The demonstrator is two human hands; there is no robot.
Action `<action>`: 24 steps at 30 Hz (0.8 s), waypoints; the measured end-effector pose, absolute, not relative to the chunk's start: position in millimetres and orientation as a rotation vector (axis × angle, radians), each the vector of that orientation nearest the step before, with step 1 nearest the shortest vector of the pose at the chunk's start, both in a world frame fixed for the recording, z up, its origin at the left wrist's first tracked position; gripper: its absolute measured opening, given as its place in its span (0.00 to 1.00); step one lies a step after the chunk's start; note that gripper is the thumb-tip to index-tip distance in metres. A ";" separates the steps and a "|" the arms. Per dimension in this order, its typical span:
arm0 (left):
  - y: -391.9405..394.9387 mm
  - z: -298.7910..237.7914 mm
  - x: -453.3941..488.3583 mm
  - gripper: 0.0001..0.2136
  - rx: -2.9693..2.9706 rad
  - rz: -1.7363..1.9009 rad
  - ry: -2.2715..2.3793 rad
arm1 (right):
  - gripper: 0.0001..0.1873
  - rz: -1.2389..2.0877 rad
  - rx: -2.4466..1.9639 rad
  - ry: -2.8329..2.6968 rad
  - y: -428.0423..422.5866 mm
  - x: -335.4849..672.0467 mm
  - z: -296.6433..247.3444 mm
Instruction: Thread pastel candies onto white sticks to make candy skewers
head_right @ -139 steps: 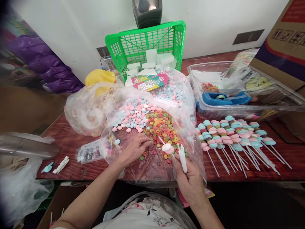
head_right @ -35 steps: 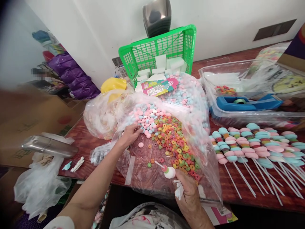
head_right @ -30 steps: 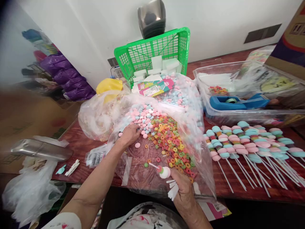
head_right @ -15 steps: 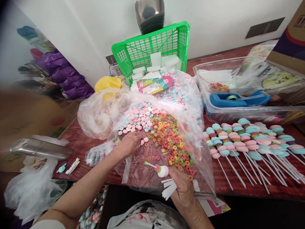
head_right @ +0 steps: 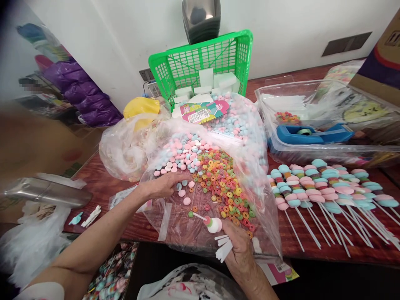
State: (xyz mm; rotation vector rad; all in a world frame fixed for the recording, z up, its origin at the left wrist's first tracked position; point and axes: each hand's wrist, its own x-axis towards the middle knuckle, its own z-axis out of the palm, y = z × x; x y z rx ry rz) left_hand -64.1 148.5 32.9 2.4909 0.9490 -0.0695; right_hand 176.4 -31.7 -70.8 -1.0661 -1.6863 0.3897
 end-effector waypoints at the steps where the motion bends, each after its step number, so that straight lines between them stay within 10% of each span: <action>1: 148.0 32.8 -64.6 0.31 2.501 -0.072 0.961 | 0.17 0.389 -1.069 -1.689 -31.7 176.6 -71.3; 24: 154.3 18.5 -68.2 0.08 2.527 0.175 0.950 | 0.11 0.380 -1.070 -1.686 -30.9 173.6 -69.2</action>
